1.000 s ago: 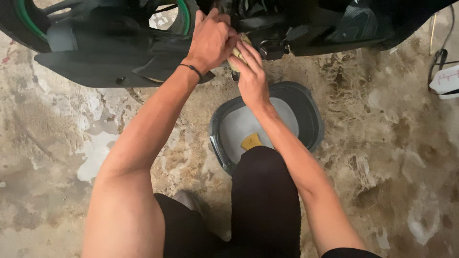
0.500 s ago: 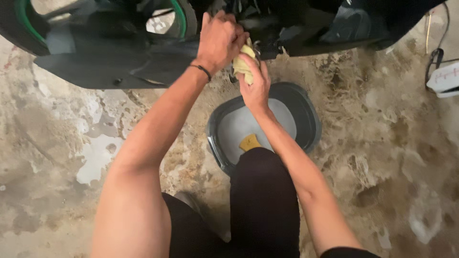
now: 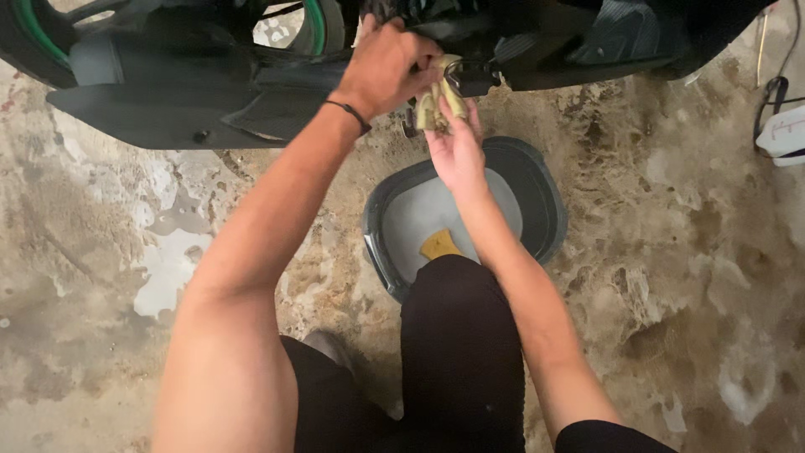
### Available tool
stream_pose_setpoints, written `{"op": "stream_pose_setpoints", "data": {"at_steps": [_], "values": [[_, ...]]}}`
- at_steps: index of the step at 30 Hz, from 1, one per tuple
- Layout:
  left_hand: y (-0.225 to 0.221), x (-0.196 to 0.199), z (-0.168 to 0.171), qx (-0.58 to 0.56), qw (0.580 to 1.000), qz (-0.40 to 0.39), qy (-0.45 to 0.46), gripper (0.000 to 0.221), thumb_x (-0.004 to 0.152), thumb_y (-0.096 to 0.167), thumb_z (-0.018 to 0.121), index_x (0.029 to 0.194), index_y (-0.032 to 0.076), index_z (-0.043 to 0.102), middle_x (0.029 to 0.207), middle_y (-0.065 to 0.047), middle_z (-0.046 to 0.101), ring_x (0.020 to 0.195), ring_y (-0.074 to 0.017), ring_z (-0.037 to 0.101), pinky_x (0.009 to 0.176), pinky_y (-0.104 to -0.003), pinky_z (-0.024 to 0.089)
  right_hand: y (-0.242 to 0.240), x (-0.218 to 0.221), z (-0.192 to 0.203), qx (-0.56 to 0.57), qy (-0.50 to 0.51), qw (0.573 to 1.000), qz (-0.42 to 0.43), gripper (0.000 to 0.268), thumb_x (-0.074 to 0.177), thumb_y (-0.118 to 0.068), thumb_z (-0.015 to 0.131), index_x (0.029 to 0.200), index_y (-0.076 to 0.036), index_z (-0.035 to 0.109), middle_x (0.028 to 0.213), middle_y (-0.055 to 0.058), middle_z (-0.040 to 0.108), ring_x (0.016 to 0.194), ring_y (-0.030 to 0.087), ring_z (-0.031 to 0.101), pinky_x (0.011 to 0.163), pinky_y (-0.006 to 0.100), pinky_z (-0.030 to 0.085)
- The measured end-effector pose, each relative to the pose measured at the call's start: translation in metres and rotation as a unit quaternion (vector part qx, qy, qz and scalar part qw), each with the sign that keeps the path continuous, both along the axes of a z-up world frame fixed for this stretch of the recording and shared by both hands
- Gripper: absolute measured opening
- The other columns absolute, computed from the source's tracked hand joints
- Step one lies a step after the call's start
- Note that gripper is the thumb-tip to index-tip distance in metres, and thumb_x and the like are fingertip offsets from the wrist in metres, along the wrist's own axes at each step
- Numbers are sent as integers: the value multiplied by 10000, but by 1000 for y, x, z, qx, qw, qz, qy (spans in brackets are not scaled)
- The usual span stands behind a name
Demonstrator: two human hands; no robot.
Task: The person kneels on the floor and wipes the lower fairing and front wheel area of a motorcycle using a yellow cloth. They repeatedly dip the cloth into a bucket of water to clean the vehicle's surfaces.
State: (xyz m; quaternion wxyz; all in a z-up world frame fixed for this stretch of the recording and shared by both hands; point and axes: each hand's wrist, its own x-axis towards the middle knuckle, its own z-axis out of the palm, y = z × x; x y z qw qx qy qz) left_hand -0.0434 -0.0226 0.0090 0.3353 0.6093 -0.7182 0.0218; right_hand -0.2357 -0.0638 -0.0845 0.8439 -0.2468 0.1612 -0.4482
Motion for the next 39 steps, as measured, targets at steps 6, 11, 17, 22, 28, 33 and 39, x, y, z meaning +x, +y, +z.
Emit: {"op": "stream_pose_setpoints", "data": {"at_steps": [6, 11, 17, 22, 28, 33, 39], "values": [[-6, -28, -12, -91, 992, 84, 22, 242, 777, 240, 813, 1007, 167, 818, 848, -24, 764, 929, -291, 640, 877, -472, 415, -13, -2, -21, 105, -63, 992, -7, 250, 1001, -38, 637, 1238, -7, 564, 1271, 172, 631, 1180, 277, 661, 1093, 428, 555], [-3, -39, -14, -121, 985, 98, 76, 278, 738, 165, 808, 1015, 150, 817, 891, -44, 772, 907, -291, 647, 841, -437, 441, -26, -1, -32, 211, -123, 969, -32, 261, 1007, -50, 557, 1241, 66, 557, 1262, 193, 631, 1155, 318, 662, 1053, 417, 581], [-6, -37, -6, -63, 984, 84, 143, 228, 750, 135, 780, 975, 130, 817, 835, -119, 759, 759, -331, 724, 682, -422, 561, -24, 3, -35, 84, 33, 989, -119, 230, 989, -85, 581, 1211, -67, 523, 1215, 143, 619, 1123, 260, 651, 976, 420, 600], [-1, -23, 3, -16, 987, 64, 150, 128, 778, 187, 787, 882, 114, 811, 780, -122, 762, 721, -329, 732, 648, -422, 572, -16, 15, -20, 37, 47, 992, -110, 315, 950, -21, 678, 1229, -27, 533, 1212, 152, 644, 1105, 274, 667, 959, 431, 619], [11, 2, -2, -21, 995, 57, 83, 129, 740, 155, 749, 839, 168, 830, 753, -133, 751, 700, -333, 726, 668, -434, 581, 8, 21, -13, -124, 206, 959, -147, 343, 906, 9, 717, 1214, -39, 575, 1167, 91, 664, 1010, 210, 699, 796, 394, 623], [9, 3, -14, -61, 992, 91, -63, 123, 720, 218, 788, 795, 123, 772, 734, -178, 683, 676, -376, 686, 596, -488, 533, 12, 29, -7, -272, 255, 909, -188, 269, 880, 51, 774, 1095, -31, 634, 1077, 52, 688, 976, 148, 681, 839, 332, 591], [13, 16, -40, -41, 989, 86, -113, 152, 784, 239, 773, 868, 127, 714, 816, -158, 660, 749, -366, 667, 655, -482, 518, 19, 29, -3, -409, 389, 795, -222, 249, 808, 70, 822, 912, -27, 618, 859, -24, 630, 790, 77, 572, 699, 244, 461]]}}
